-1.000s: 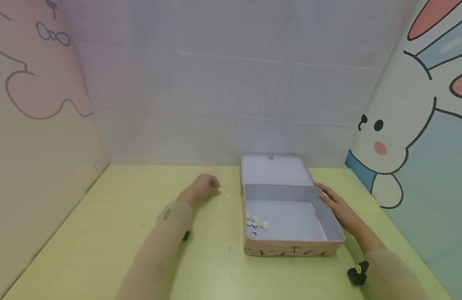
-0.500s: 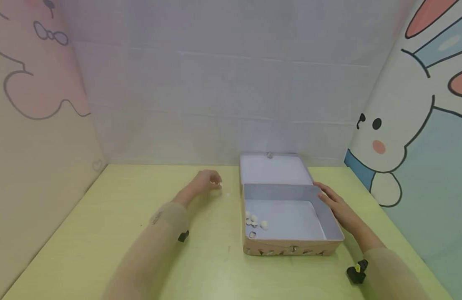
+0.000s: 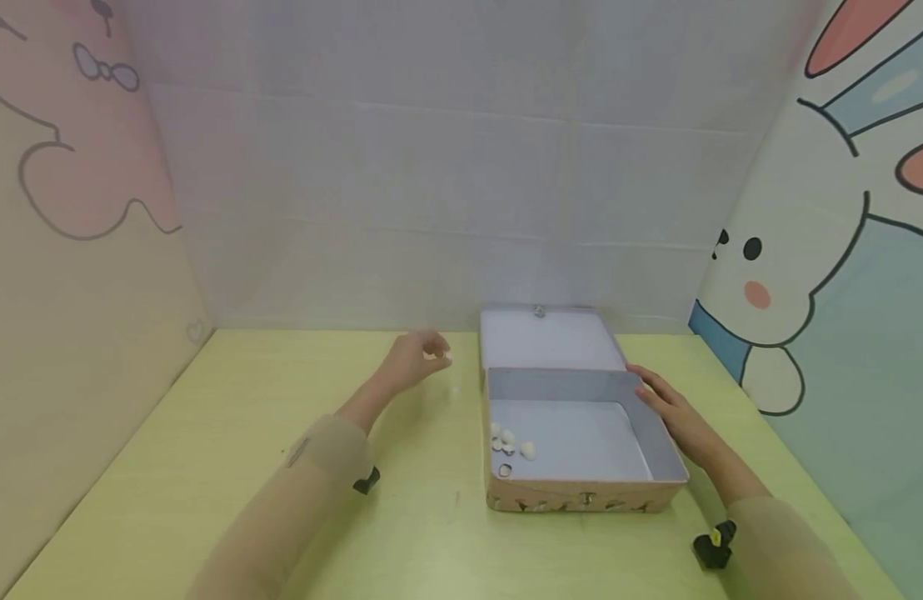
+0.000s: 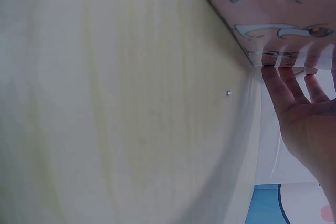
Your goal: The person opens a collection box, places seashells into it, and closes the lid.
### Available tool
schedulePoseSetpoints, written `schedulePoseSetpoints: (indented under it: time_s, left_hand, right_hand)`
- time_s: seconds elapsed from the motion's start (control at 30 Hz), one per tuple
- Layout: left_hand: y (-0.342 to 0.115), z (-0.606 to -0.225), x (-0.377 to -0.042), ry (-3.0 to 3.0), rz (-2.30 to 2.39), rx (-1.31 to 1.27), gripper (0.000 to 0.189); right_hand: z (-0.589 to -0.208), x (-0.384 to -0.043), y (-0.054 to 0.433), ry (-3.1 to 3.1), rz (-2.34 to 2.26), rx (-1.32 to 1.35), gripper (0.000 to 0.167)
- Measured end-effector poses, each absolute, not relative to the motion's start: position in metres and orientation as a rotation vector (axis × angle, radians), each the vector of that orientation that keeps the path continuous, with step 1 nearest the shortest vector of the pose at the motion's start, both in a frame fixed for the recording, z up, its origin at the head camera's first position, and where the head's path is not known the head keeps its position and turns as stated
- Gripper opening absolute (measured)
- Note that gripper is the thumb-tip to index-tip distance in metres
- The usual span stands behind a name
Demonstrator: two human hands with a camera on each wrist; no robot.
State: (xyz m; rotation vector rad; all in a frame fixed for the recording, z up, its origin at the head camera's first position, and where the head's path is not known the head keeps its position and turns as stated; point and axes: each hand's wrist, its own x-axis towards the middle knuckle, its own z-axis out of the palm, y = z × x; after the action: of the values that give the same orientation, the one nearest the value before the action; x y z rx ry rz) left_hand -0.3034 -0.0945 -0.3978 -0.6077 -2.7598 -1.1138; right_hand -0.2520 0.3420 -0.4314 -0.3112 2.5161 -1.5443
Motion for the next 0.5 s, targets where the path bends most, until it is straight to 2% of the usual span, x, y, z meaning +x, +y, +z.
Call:
schedulePoseSetpoints:
  time_s: [0.5]
  left_hand:
    - [-0.072, -0.371, -0.269, -2.567, -1.244, -0.516, 0.018]
  right_hand:
    - [-0.43, -0.253, 0.343, 2.511, -1.565, -0.321, 0.058]
